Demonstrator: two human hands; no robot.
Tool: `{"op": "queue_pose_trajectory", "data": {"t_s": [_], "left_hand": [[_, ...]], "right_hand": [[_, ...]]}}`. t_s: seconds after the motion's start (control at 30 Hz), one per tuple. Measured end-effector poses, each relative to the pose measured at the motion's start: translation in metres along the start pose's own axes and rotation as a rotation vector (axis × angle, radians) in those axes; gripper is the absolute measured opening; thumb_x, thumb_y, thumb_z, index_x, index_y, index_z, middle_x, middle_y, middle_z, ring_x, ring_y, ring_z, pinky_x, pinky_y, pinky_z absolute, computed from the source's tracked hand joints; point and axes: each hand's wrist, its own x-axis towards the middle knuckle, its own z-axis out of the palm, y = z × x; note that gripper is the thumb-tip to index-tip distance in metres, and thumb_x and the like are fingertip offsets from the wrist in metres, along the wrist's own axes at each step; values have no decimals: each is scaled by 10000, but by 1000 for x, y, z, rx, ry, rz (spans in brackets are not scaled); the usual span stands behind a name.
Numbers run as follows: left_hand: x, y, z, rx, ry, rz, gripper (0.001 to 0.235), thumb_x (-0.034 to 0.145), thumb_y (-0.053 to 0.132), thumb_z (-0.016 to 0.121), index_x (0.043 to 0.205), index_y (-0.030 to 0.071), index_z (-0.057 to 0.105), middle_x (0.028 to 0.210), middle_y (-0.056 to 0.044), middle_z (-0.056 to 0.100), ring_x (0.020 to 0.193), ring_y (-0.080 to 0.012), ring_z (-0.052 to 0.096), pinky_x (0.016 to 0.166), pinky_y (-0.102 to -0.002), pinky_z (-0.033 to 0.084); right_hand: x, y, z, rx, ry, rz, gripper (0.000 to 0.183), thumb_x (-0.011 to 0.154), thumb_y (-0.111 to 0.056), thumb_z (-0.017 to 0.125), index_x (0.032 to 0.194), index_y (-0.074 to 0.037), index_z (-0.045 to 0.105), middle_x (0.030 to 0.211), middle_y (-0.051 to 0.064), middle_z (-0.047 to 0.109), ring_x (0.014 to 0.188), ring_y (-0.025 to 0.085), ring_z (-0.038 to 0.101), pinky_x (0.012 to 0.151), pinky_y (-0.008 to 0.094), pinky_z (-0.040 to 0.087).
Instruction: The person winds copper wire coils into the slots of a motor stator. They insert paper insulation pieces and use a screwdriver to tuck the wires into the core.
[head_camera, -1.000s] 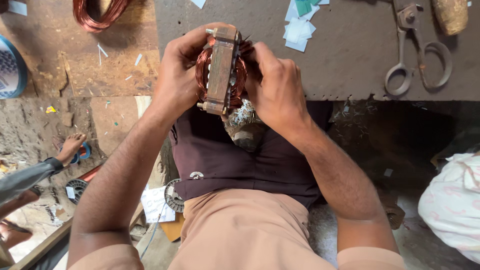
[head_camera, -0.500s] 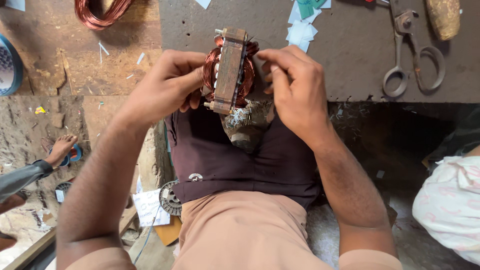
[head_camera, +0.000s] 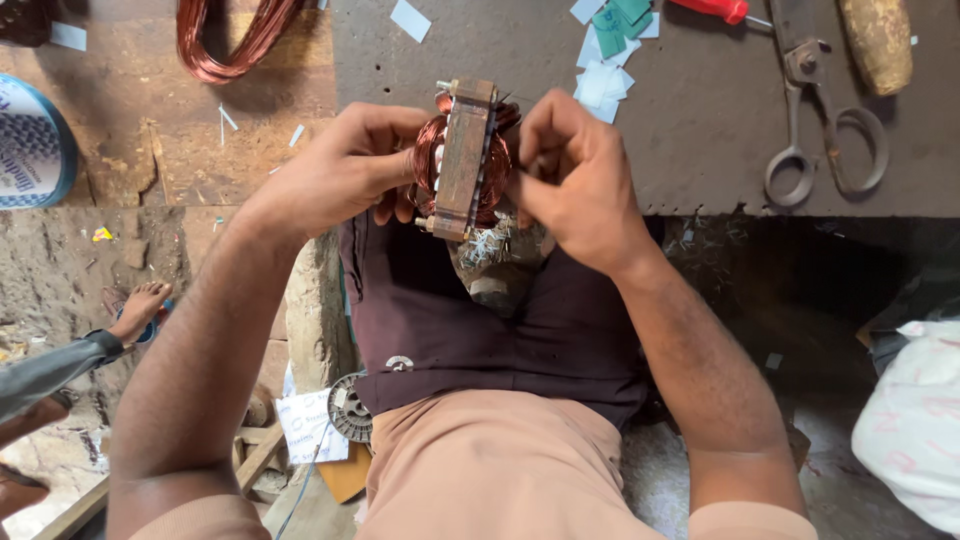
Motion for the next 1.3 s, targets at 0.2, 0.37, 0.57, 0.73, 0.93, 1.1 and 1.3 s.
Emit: {"op": "queue_pose_trajectory", "data": {"t_s": [0.2, 0.37, 0.57, 0.73, 0.93, 1.1, 1.3], "left_hand": [[7, -26, 5, -138, 100, 138, 243, 914, -43, 736, 1140, 45, 723, 823, 10, 723, 639, -41, 628, 523, -201, 492], [15, -40, 13, -88, 214, 412, 183, 979, -76, 756, 1138, 13, 734, 980, -32, 708, 877, -55, 653, 761, -223, 549], [15, -29, 15, 526, 411, 552, 240, 833, -56, 829, 1057, 21, 787, 1083, -177, 640, 834, -185, 667, 695, -300, 580], [12, -31, 11, 561, 350, 606, 406, 801, -73, 808, 1187, 41, 754, 1218, -142, 716, 1055, -224, 746, 865, -315, 643], [14, -36, 10, 631, 322, 599, 421, 749, -74, 819, 1143, 65, 774, 1221, -151, 729, 1005, -235, 760, 796, -313, 642], [15, -36, 11, 604, 308, 603, 365, 762, -69, 808, 1100, 64, 774, 1201, -135, 728, 988, -225, 761, 783, -311, 641], [13, -37, 18, 497, 346, 588, 284, 831, -92, 738, 1088, 27, 759, 1212, -131, 721, 1014, -198, 733, 808, -306, 625]], "right_hand": [[-6, -4, 1, -133, -108, -84, 293, 896, 53, 753, 1059, -40, 528, 967, 4, 696, 846, 25, 669, 690, 213, 570], [5, 17, 5, -638, 145, -551, 229, 970, 12, 830, 1042, -15, 614, 847, 42, 643, 669, 117, 625, 537, 268, 482], [-7, 11, 2, -861, 210, -651, 138, 900, 25, 815, 1017, 9, 743, 926, 83, 658, 721, 192, 650, 611, 322, 525], [-6, 10, 4, -861, 248, -539, 119, 893, 29, 824, 984, 0, 752, 893, 82, 676, 762, 206, 671, 646, 345, 535], [-7, 14, 2, -825, 245, -515, 103, 925, 28, 799, 1007, -23, 762, 914, 82, 723, 806, 194, 705, 664, 320, 555], [0, 21, 7, -716, 299, -483, 134, 958, 20, 793, 1084, -19, 775, 942, 92, 752, 808, 176, 734, 635, 291, 572], [-7, 17, 14, -745, 338, -474, 139, 977, -6, 820, 1100, -22, 758, 997, 102, 752, 863, 195, 738, 701, 311, 582]]}}
